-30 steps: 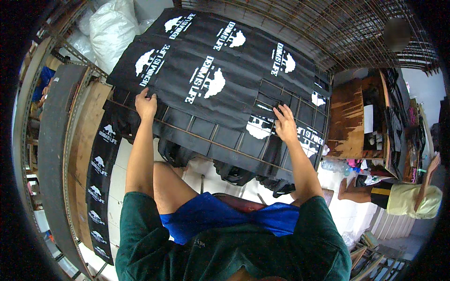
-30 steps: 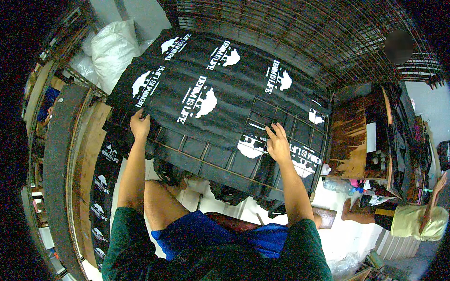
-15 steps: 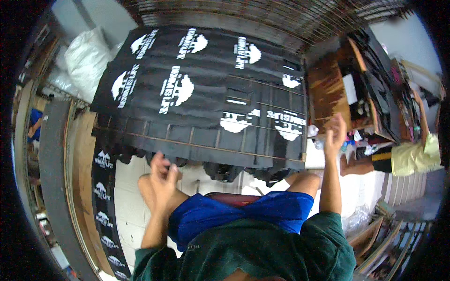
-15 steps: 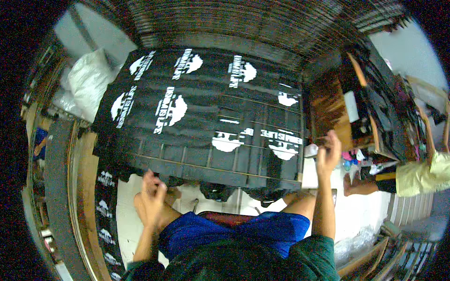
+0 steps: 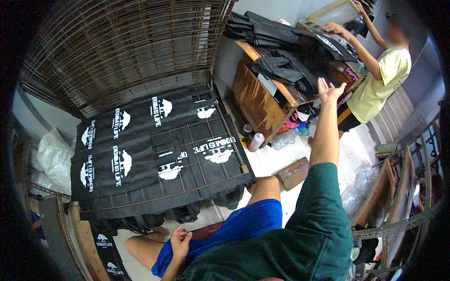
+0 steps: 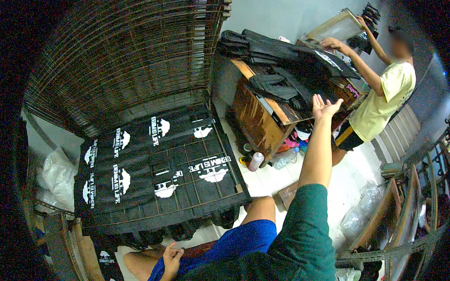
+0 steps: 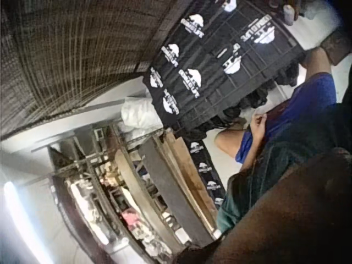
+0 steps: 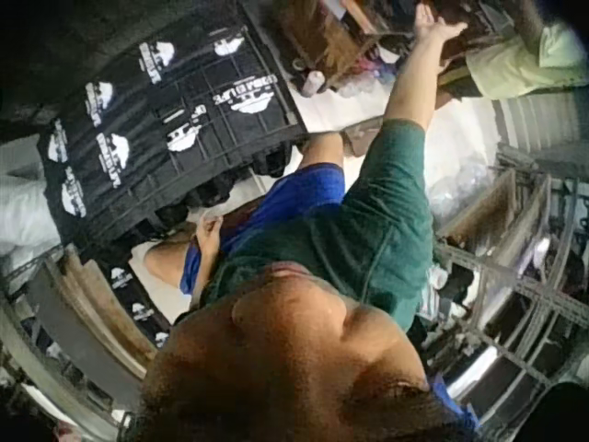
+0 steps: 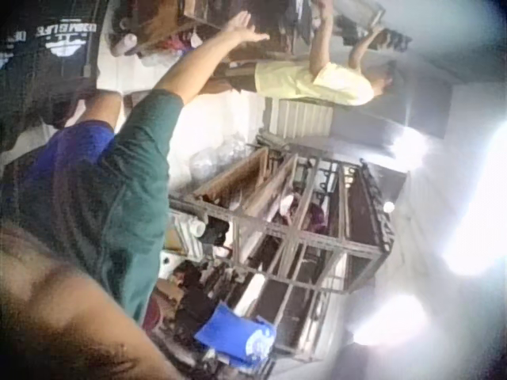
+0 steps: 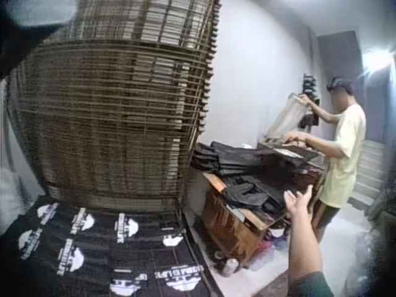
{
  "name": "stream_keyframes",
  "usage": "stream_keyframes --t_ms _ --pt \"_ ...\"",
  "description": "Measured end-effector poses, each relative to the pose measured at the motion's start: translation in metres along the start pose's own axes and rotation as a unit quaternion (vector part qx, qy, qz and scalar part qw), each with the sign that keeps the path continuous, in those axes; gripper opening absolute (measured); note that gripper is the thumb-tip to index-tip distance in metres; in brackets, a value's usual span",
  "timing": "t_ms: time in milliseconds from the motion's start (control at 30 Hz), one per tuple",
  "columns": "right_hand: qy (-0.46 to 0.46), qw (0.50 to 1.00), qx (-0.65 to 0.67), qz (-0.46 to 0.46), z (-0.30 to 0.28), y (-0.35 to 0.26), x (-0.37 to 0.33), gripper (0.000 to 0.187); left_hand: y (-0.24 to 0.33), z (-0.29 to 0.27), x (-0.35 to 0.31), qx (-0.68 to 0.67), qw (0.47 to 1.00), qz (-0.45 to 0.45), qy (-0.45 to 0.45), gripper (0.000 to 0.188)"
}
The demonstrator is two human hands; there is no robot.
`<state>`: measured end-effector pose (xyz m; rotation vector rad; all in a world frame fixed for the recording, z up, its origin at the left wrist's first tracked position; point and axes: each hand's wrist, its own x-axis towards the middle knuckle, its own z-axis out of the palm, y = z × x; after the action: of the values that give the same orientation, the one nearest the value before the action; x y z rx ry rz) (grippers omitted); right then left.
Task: The person sits on the floor and repeatedly picks up black tote bags from a nearby table, places them into a large wire cage, and arranges them into a neat stack. The process is repeated for multiple bags throughout the clip.
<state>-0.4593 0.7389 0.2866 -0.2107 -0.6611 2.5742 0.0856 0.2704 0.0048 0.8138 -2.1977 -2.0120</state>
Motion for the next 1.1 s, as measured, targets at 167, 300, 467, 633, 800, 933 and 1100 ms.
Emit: stream_keyframes --t_ms 167,300,467,633,800,933,1100 --pt "0.025 0.995 -0.055 0.076 -0.018 0.022 0.052 0.1 -0.011 0.004 -0.006 -0.02 0.999 -0.009 0.035 0.043" --pt "-0.056 0.951 -0.232 0.198 -0.035 0.039 0.142 0.015 0.005 0.016 -0.012 0.061 0.998 -0.005 0.027 0.044" --pt "-0.036 0.918 -0.387 0.073 0.02 0.039 0.114 0.016 0.04 0.027 -0.023 0.059 0.998 -0.006 0.03 0.046" --pt "-0.292 0.799 -0.522 -0.07 0.142 -0.019 -0.019 0.052 0.083 0.031 0.004 0.122 0.986 0.111 0.018 0.047" --pt "-0.53 0.545 -0.646 -0.069 0.191 -0.047 -0.151 0.057 0.151 0.049 0.074 0.087 0.93 0.357 0.032 0.047" --pt "-0.618 0.388 -0.673 -0.122 0.196 -0.05 -0.303 0.057 0.201 0.049 0.109 0.041 0.922 0.385 0.017 0.059" --pt "-0.63 0.396 -0.658 -0.118 0.208 -0.095 -0.376 0.056 0.211 0.061 0.15 -0.092 0.917 0.383 -0.067 0.092"
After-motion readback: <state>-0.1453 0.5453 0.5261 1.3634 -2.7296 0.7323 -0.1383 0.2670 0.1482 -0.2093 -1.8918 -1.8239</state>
